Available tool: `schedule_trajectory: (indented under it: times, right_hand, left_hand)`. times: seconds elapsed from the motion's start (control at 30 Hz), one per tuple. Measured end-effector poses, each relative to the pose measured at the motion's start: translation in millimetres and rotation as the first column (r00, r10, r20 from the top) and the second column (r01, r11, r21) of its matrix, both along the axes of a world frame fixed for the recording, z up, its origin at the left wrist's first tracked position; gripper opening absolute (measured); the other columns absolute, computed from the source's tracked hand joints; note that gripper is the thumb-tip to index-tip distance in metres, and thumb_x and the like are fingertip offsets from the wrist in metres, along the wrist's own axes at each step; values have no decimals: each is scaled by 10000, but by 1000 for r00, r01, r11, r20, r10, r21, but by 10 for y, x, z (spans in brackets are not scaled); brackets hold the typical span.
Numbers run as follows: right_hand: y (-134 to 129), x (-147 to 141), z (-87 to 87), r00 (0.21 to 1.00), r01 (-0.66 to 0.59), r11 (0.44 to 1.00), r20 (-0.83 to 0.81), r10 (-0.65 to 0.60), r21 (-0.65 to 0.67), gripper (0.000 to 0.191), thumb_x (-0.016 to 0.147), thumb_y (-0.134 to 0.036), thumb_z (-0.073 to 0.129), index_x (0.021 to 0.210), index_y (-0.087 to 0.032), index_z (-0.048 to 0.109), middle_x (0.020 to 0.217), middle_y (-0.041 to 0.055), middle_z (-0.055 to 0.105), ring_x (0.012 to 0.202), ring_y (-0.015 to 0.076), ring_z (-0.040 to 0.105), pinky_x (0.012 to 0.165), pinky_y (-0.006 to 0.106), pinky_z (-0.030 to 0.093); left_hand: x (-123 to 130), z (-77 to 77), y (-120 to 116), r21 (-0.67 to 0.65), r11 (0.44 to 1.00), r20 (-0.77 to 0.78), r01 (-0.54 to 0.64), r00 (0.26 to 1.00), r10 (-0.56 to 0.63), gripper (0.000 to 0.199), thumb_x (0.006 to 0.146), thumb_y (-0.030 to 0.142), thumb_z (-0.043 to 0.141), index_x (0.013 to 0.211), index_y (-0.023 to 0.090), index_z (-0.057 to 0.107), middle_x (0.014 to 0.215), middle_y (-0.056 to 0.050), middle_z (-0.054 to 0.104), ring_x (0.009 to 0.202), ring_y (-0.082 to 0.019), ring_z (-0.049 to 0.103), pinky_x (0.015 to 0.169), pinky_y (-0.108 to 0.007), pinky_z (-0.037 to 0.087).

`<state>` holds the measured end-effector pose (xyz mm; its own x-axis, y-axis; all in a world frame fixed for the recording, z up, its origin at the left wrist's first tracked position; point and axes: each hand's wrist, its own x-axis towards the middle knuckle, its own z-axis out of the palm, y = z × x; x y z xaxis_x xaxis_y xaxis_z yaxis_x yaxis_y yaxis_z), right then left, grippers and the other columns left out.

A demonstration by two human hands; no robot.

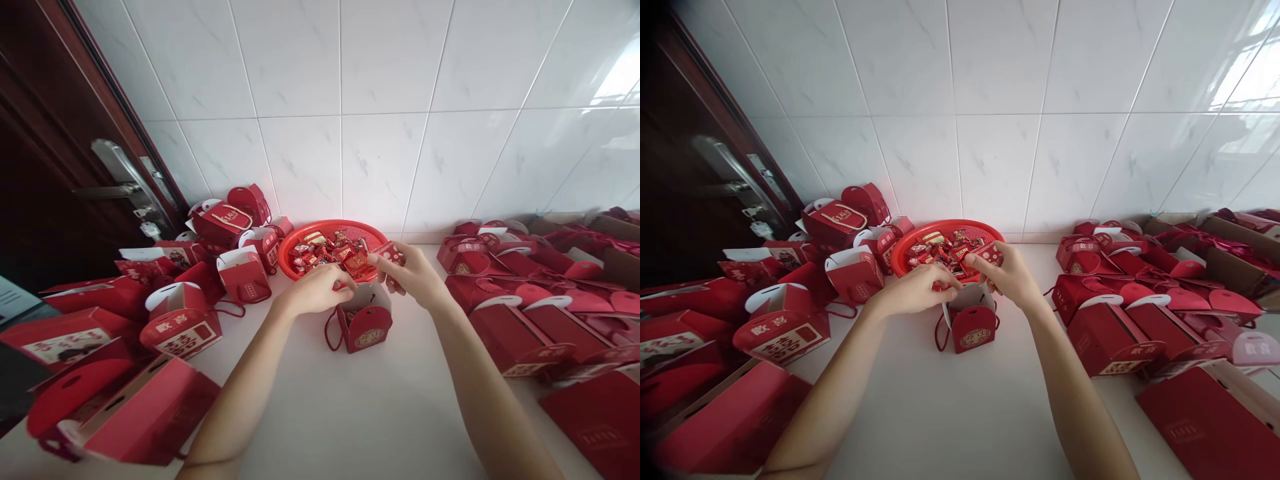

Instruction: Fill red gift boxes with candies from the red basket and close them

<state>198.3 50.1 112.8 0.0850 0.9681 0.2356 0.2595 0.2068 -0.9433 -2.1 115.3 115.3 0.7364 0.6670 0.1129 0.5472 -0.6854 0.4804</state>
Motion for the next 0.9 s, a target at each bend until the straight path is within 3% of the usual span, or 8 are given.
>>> schedule_trajectory:
  times: [0.17,0.27,0.37,0.5,0.6,0.7,0.9]
  right_hand:
    - [-34,-45,45,965,-113,990,-245,89,-84,385,876,-609,611,879,-235,522,633,-11,624,461,137,566,369,227,359]
    - [-11,-75,17,943,-169,980,-306,130,-104,325,909,-565,562,967,-246,542,634,-10,634,484,159,594,368,229,363]
    - [-11,-92,2,944,-215,973,-275,184,-88,292,932,-526,531,1040,-255,546,647,-10,648,503,172,613,390,240,396]
    - [-51,-87,44,949,-251,966,-212,234,-55,257,931,-490,547,1011,-249,586,758,5,684,667,192,670,576,302,535]
    - [-72,-68,82,967,-222,974,-114,226,49,221,901,-447,631,932,-228,637,861,13,692,827,185,656,748,308,537]
    - [-72,-42,85,973,-206,969,-81,217,135,250,854,-450,710,868,-204,666,841,21,679,806,175,624,728,295,508]
    - [-69,-33,55,965,-172,970,-170,200,170,320,799,-495,770,790,-188,680,756,8,651,685,142,572,641,277,492]
  left_hand:
    - [55,61,-81,-64,997,301,54,953,-32,334,884,366,659,1180,222,714,1142,-60,760,1006,-251,698,877,-339,534]
    - [116,73,-127,-137,981,464,138,884,-59,333,902,441,651,1116,194,719,1082,-69,763,1002,-243,698,902,-342,534]
    - [171,51,-130,-170,970,574,173,817,-45,303,940,448,597,965,175,726,949,-61,761,897,-219,701,821,-317,543]
    - [192,33,-102,-137,980,622,147,782,-30,315,948,435,581,832,172,713,780,-32,716,782,-190,666,713,-287,515]
    - [177,39,-86,-117,991,631,70,775,20,322,924,459,609,806,175,708,751,-15,683,774,-178,642,699,-274,493]
    - [164,48,-85,-139,989,631,57,774,44,336,899,473,636,757,172,684,746,-9,668,747,-164,616,686,-268,474]
    - [162,67,-111,-165,983,660,85,750,46,344,884,470,657,710,174,663,668,14,578,672,-134,521,634,-260,424]
